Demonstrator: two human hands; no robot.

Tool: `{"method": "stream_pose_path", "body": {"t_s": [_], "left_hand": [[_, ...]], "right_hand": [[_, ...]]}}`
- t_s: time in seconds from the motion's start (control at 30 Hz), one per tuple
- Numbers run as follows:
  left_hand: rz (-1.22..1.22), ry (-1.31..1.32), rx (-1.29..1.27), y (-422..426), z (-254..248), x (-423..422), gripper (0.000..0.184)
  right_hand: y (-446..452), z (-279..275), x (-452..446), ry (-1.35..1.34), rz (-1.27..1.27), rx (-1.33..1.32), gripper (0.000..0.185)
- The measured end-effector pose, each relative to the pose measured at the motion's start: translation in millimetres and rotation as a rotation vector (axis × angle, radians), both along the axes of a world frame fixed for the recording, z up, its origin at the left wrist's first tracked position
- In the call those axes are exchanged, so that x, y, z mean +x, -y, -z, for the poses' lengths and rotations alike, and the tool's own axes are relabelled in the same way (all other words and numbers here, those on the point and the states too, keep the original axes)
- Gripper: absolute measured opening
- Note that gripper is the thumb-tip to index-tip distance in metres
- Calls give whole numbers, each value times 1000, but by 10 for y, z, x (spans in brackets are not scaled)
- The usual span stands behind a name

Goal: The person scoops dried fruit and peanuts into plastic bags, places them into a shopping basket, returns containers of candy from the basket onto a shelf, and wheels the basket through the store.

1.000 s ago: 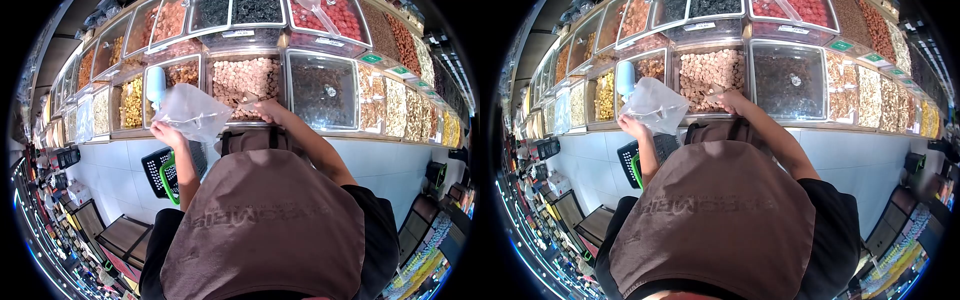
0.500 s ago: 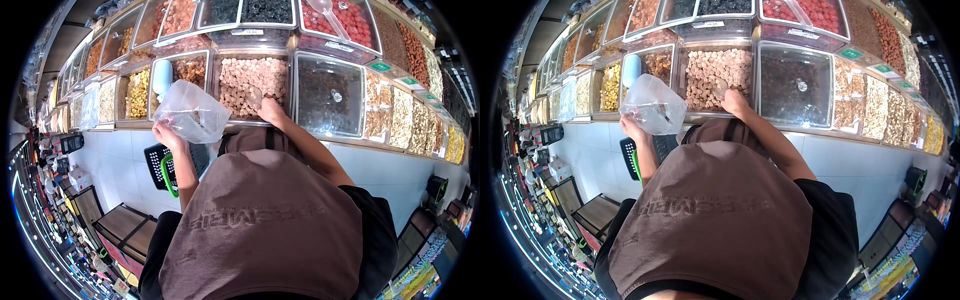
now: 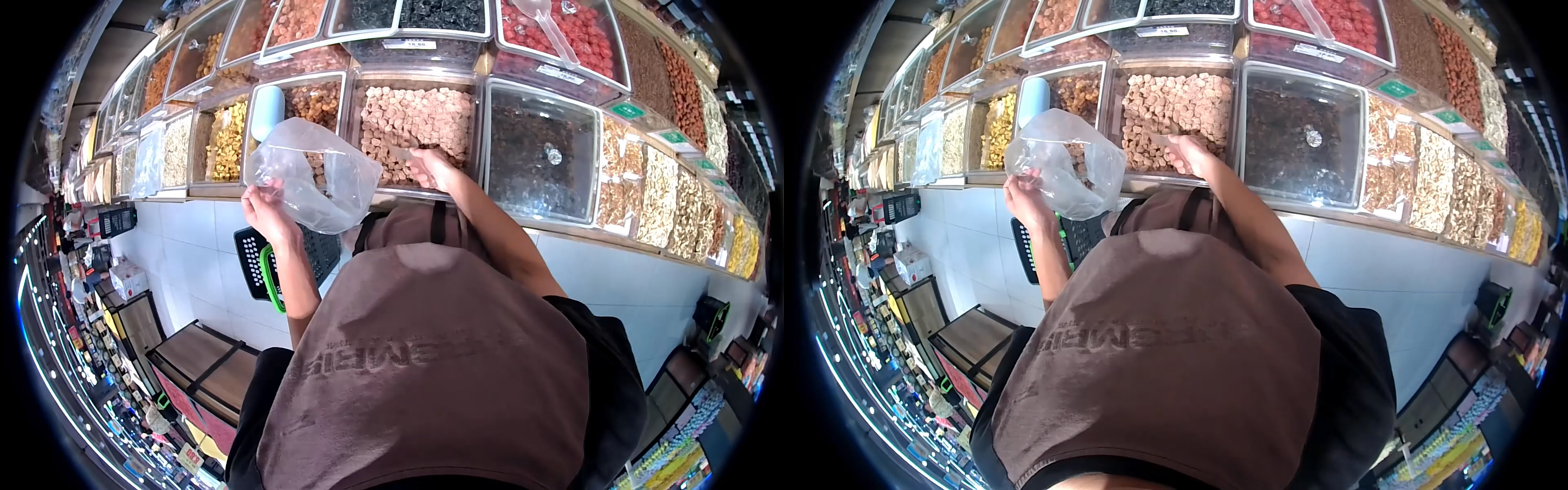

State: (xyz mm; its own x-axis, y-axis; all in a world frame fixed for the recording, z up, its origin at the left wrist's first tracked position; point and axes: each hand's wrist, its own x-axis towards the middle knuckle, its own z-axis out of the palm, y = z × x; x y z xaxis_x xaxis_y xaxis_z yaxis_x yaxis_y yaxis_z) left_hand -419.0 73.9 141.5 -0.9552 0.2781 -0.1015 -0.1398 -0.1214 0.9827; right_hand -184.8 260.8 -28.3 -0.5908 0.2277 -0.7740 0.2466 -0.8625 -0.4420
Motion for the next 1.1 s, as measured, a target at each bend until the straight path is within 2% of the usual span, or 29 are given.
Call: {"method": "stream_pose_path", "body": {"t_s": [0.07,0.2,0.23,0.3,0.33,0.4,0.47,0.53,0.57,0.6,0.67,0.73,0.8,0.87,0.93,1.1], "left_hand": [[31,-11,4,30,-30,-24,13],[36,-35,16,31,-104,45,14],[52,-36,14,31,-115,47,14],[73,-41,-20,23,-175,49,16],[77,-42,-19,9,-171,29,16],[132,-105,-87,-25,-141,-12,16],[180,-123,-89,-63,-123,-66,16],[231,-140,-88,-146,-162,-101,15],[238,-140,-83,-188,-177,-123,15],[275,-173,-91,-220,-187,-150,14],[327,-205,-105,-246,-225,-233,13],[374,-242,-83,-307,-269,-305,12],[385,-225,-45,-373,-283,-399,11],[406,-209,-34,-414,-276,-505,16],[438,-207,-33,-469,-267,-588,16],[530,-194,-42,-629,-166,-677,17]], "right_hand": [[50,41,-100,-9,29,53,38],[82,10,-140,174,-162,488,42],[66,-3,-146,173,-168,488,42],[45,-61,-170,420,-341,712,52],[50,72,-192,420,-336,712,52],[89,233,-222,537,-386,1108,53],[102,273,-209,593,-371,1040,54],[19,507,-148,333,-340,896,51],[-11,552,-114,231,-251,689,49],[-36,497,-121,233,-244,688,49],[-50,406,-132,275,-204,471,48],[-14,369,-108,254,-201,549,54],[15,315,-104,436,-347,885,63],[35,224,-46,477,-349,906,69],[53,140,47,462,-300,1126,66],[161,-186,174,479,-107,1012,62]]}}
